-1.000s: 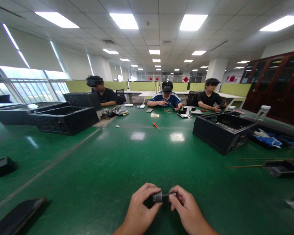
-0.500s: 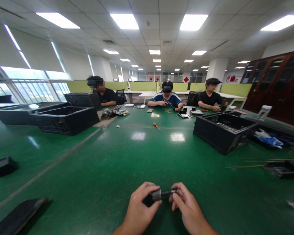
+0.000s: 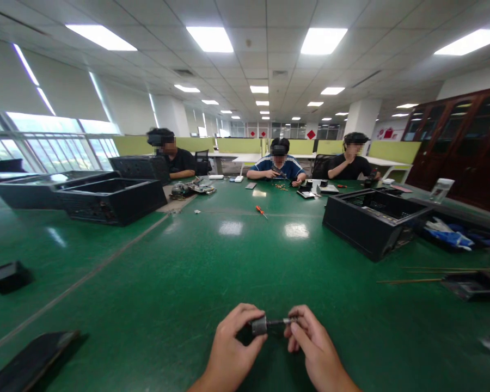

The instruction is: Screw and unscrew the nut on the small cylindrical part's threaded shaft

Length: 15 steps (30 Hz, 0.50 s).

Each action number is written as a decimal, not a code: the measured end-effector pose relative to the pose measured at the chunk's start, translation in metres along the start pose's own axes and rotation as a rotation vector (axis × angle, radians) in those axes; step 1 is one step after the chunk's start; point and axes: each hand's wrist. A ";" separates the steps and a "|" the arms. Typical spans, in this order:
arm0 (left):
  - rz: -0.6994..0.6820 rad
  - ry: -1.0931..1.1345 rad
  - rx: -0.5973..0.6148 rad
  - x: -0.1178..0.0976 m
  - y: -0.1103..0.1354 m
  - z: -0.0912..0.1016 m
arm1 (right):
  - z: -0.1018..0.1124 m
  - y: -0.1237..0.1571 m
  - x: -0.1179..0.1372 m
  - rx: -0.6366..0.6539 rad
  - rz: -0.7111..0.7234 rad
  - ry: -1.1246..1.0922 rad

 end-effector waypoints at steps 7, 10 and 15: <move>0.020 0.008 -0.006 0.002 0.000 0.000 | 0.003 -0.001 0.004 -0.019 -0.026 0.049; 0.035 0.022 -0.009 0.001 -0.001 0.002 | 0.005 -0.001 0.007 -0.047 -0.076 0.097; 0.161 0.048 0.030 0.002 0.000 0.001 | 0.003 -0.001 0.010 -0.125 -0.134 0.096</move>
Point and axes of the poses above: each hand's wrist, its own y-axis away from the middle knuckle, its own z-axis out of the back of the hand, x = y × z, and after that the axes turned 10 degrees about z, right-handed
